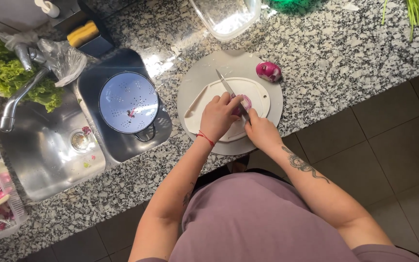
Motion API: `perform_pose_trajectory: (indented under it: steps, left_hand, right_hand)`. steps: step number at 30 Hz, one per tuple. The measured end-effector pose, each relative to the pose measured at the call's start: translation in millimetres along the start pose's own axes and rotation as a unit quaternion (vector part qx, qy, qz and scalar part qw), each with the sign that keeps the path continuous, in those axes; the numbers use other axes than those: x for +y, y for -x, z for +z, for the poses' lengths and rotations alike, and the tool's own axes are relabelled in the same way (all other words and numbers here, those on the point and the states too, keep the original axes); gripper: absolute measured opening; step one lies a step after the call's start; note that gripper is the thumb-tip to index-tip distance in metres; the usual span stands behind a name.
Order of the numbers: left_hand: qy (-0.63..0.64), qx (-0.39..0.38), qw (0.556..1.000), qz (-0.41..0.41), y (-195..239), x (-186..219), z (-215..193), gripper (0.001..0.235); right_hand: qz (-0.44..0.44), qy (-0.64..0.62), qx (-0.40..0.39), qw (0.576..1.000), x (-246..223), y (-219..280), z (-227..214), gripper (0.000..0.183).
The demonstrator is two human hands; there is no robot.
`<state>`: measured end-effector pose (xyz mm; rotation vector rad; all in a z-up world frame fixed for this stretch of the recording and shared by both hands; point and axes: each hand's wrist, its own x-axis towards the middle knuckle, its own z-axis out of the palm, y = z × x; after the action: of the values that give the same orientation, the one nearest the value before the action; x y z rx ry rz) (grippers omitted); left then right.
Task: Peeling and dicing a red onion on a cutting board using a kitchen knife.
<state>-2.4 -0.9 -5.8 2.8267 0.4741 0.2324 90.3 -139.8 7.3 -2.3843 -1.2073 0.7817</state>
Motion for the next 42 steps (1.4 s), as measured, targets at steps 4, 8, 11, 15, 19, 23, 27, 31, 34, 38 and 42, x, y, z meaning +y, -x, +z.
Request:
perform_pose_trajectory:
  steps: [4, 8, 11, 15, 19, 23, 27, 31, 34, 38, 42]
  left_hand:
    - [0.032, 0.018, 0.999, -0.032, -1, 0, -21, 0.086]
    - [0.039, 0.060, 0.997, -0.024, -7, -7, -50, 0.070]
    - [-0.022, -0.012, 0.999, 0.029, -18, -10, -57, 0.053]
    - [-0.095, -0.139, 0.978, 0.123, -41, -16, -34, 0.036]
    - [-0.126, -0.178, 0.965, 0.148, -65, -25, 20, 0.032]
    - [-0.143, -0.210, 0.949, 0.187, -84, -27, 52, 0.022]
    - [-0.177, -0.263, 0.929, 0.191, -91, -22, 58, 0.019]
    - [-0.197, -0.272, 0.917, 0.213, -95, -19, 71, 0.022]
    - [-0.185, -0.336, 0.900, 0.205, -95, -6, 52, 0.031]
    - [-0.179, -0.381, 0.887, 0.189, -99, -5, 66, 0.034]
    - [-0.144, -0.384, 0.890, 0.199, -98, 2, 47, 0.033]
  right_hand:
    - [0.004, 0.033, 0.002, 0.999, -12, 14, -6, 0.011]
    - [0.012, 0.030, 0.023, 0.999, -15, 29, -9, 0.018]
    - [0.010, 0.008, 0.031, 0.999, -15, 36, -8, 0.024]
    - [0.038, -0.047, 0.022, 0.998, -10, 35, -1, 0.028]
    - [0.055, -0.057, 0.022, 0.997, 3, 28, 11, 0.027]
    - [0.069, -0.110, 0.004, 0.992, 4, 27, 4, 0.030]
    - [0.075, -0.150, -0.007, 0.986, 2, 28, -1, 0.033]
    - [0.058, -0.098, 0.021, 0.993, -2, 32, 2, 0.031]
    - [0.038, -0.049, 0.054, 0.997, 4, 33, 13, 0.030]
    - [0.032, -0.043, 0.071, 0.996, 7, 33, 17, 0.029]
    - [0.027, -0.056, 0.080, 0.995, 11, 33, 20, 0.029]
